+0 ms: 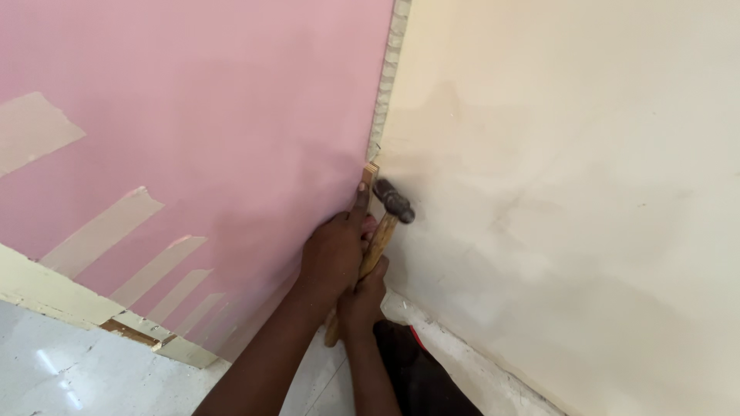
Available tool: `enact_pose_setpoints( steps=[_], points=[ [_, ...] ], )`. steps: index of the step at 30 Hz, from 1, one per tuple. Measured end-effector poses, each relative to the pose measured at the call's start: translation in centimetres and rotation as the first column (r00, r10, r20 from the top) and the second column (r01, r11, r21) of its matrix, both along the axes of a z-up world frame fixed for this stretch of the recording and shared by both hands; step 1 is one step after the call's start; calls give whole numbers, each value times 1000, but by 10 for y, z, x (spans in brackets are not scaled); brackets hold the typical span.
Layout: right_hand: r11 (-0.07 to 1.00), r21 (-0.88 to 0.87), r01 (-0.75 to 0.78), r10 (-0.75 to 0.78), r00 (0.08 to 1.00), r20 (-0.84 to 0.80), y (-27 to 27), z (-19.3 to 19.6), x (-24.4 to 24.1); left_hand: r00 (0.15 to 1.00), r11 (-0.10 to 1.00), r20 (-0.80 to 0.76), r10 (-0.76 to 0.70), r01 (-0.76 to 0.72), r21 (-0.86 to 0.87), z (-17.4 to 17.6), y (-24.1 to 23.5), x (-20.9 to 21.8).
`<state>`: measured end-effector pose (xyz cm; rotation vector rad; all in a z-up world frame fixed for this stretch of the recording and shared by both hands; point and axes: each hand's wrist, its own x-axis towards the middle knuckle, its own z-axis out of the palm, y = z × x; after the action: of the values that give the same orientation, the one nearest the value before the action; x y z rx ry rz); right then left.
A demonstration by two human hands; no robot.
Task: The person is installing a wooden baseboard along the bottom of a wall. They use a hammer to tap the baseboard into place and a pair of pliers to adjust it.
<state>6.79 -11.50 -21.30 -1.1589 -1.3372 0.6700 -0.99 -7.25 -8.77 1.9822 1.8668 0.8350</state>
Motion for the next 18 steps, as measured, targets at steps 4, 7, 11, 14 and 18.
enact_pose_setpoints(
  steps=[4,7,11,14,18],
  points=[
    [989,-143,37,-61,985,-164,-1,-5,3,997,990,71,-15,24,-136,-4,-1,0],
    [973,-177,151,-180,971,-160,-10,-9,-5,998,997,67,-4,9,-78,-4,1,-3],
    [991,-107,79,-80,997,-13,1,-6,-1,997,995,-72,-6,0,-97,-1,1,-2],
    [987,-161,-21,4,995,-100,5,1,5,995,996,-95,1,-10,-89,4,-2,0],
    [980,-133,150,-182,941,-285,-5,-6,-1,997,999,-78,7,-11,-53,5,-1,-2]
  ],
)
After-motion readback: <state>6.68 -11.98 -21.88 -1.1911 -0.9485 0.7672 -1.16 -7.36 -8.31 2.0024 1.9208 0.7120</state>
